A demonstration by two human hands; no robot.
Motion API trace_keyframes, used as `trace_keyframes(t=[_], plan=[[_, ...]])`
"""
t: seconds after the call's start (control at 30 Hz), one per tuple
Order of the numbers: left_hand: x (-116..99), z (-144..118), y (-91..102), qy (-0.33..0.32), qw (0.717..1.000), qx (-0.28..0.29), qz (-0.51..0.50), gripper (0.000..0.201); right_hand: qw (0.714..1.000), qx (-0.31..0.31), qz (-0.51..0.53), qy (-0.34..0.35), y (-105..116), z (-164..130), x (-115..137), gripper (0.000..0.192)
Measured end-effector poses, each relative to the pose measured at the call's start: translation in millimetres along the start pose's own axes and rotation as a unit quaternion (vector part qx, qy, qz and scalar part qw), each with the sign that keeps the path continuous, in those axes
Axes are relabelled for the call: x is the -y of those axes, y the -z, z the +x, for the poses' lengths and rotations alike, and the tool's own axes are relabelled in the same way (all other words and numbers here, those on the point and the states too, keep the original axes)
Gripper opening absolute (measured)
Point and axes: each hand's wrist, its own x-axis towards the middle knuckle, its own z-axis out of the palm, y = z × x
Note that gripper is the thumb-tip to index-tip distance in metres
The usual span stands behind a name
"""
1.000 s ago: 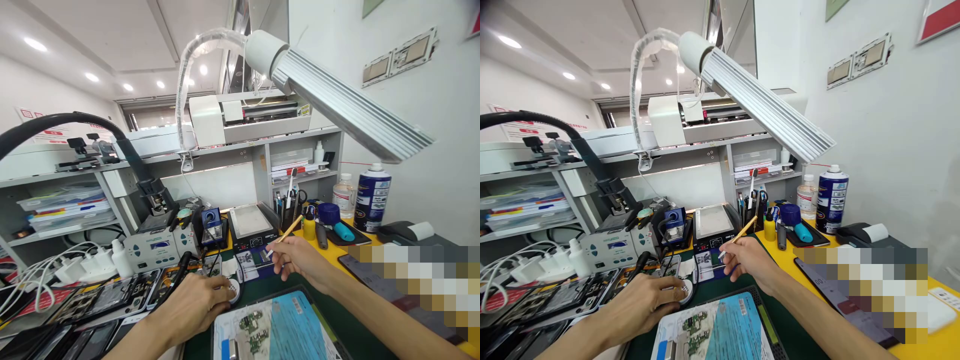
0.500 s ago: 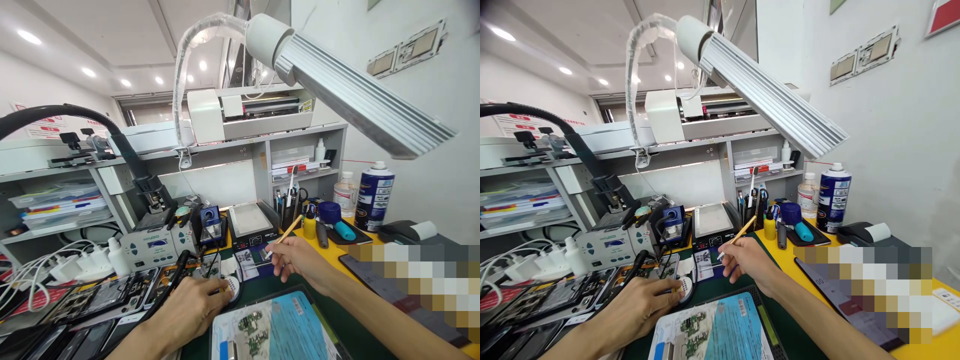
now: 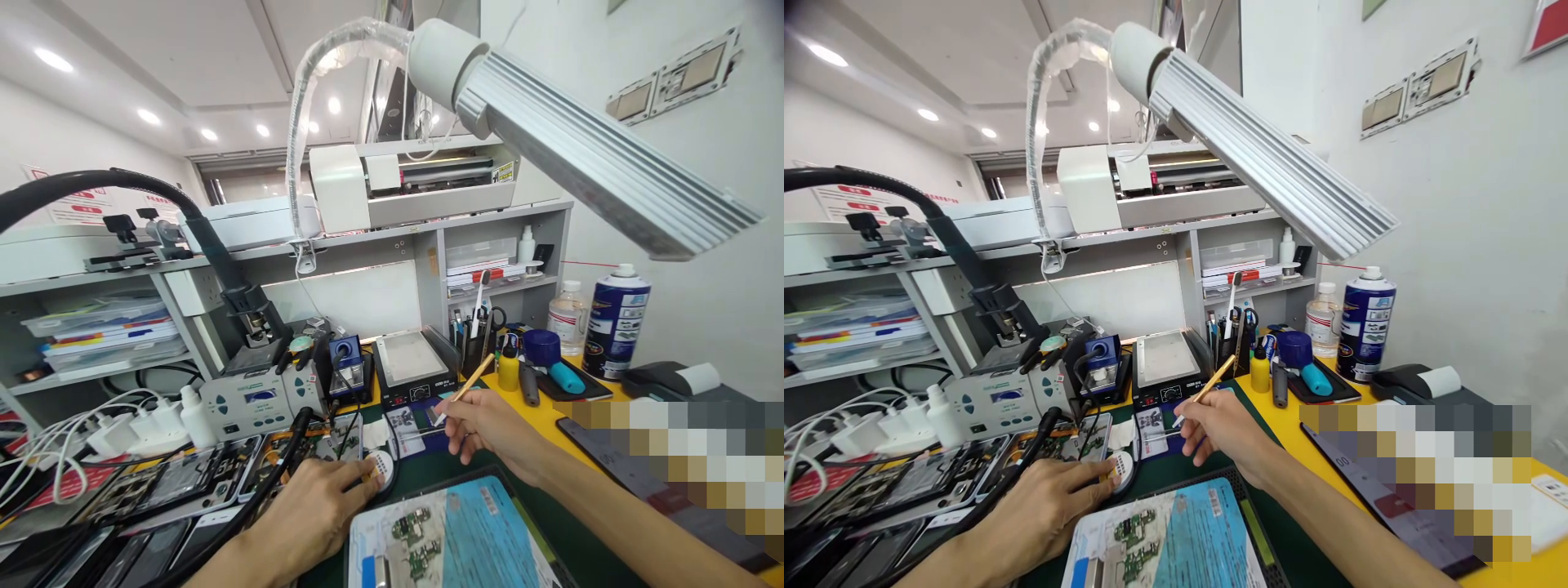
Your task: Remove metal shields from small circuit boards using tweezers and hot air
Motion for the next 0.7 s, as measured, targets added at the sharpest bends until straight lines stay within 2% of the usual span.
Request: trace_keyframes(t=[0.1,0.27,0.37,0.5,0.6,0.7], plan=[[-2,1,4.9,0.022,0.999,0.024,-0.015,0.045,1.0,0.0,0.0,0.001,0,0,0,0.016],[0,17,27.0,0.082,0.994,0.051,-0.046,0.017,1.0,-0.005,0.001,0.002,1,1,0,0.015],[4,30,38.3,0.09,0.989,0.082,-0.08,0.011,1.0,-0.006,0.005,0.004,2,2,0,0.017],[4,41,45.5,0.114,0.98,0.107,-0.127,0.016,1.0,-0.005,0.009,0.009,2,2,0,0.017],[4,41,47.6,0.144,0.969,0.094,-0.178,0.029,1.0,0.001,0.012,0.007,2,0,3,0.015],[6,38,49.3,0.187,0.944,0.07,-0.262,0.042,1.0,0.018,0.018,0.005,0,-5,7,0.013]])
